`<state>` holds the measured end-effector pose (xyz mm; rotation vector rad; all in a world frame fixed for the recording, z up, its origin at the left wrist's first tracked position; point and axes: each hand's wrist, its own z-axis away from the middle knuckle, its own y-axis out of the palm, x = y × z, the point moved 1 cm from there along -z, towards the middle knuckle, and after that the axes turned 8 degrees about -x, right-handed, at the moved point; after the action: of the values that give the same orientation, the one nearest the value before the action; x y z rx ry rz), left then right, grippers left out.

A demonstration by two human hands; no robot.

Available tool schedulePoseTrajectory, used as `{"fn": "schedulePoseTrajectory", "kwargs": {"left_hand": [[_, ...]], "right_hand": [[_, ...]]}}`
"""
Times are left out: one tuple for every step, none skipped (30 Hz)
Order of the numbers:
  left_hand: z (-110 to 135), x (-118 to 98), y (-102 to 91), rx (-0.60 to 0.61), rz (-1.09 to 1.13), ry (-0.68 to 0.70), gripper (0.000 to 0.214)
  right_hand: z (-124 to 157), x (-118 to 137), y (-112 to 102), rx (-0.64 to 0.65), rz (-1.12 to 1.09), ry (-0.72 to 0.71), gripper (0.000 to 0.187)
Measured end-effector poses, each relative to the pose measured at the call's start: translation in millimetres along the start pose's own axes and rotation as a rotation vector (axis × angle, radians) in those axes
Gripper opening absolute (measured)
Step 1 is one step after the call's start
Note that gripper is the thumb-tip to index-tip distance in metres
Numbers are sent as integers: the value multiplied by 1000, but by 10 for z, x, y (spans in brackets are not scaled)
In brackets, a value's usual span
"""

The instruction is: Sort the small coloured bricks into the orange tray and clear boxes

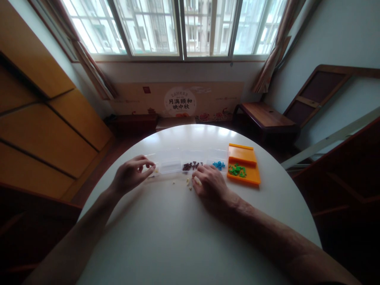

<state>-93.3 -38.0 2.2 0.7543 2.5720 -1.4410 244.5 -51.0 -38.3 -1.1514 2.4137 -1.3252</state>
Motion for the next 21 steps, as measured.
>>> {"fn": "schedulePoseTrajectory", "kwargs": {"left_hand": [[-1,6,-3,4,-17,-8,17],[0,7,-4,8,-27,-12,18],[1,5,-3,14,-33,-13,18],[4,3,-2,21,-35,-14,18],[6,3,-2,29,-36,-14,18],[7,4,-3,38,-36,-13,18],[7,7,-6,46,-36,-13,18],[7,12,-10,52,-37,-12,17],[6,19,-13,58,-37,-10,17],[5,28,-17,60,-35,-6,17],[3,37,-21,62,-33,-1,17],[1,48,-24,63,-30,3,17],[-1,58,-26,61,-27,5,16],[-3,66,-28,56,-25,8,16],[-5,71,-31,49,-24,9,15],[-7,72,-35,40,-25,9,15],[-9,67,-39,32,-24,10,15],[-10,57,-43,25,-20,15,15],[-11,41,-46,21,-9,27,15],[-9,19,-46,21,7,46,16],[-6,-7,-42,26,26,74,17]], "right_hand": [[5,-1,15,5,-4,13,7],[9,0,30,5,-10,22,8],[11,0,44,0,-17,27,8],[13,1,58,-5,-25,29,9],[14,1,71,-12,-33,30,9],[16,0,83,-18,-41,30,9],[17,-2,93,-23,-49,30,9],[18,-4,100,-25,-55,31,9],[19,-6,103,-25,-59,32,9],[19,-7,104,-24,-62,35,10],[19,-8,102,-23,-64,39,10],[19,-8,98,-20,-67,42,10],[18,-7,93,-20,-68,44,11],[17,-7,89,-24,-71,44,11],[15,-6,85,-29,-71,44,11],[13,-6,81,-36,-72,41,11],[9,-4,79,-41,-73,37,10],[2,-1,76,-46,-73,33,9],[-8,4,70,-49,-73,29,8],[-22,12,61,-50,-72,27,8],[-40,23,47,-49,-71,25,8]]}}
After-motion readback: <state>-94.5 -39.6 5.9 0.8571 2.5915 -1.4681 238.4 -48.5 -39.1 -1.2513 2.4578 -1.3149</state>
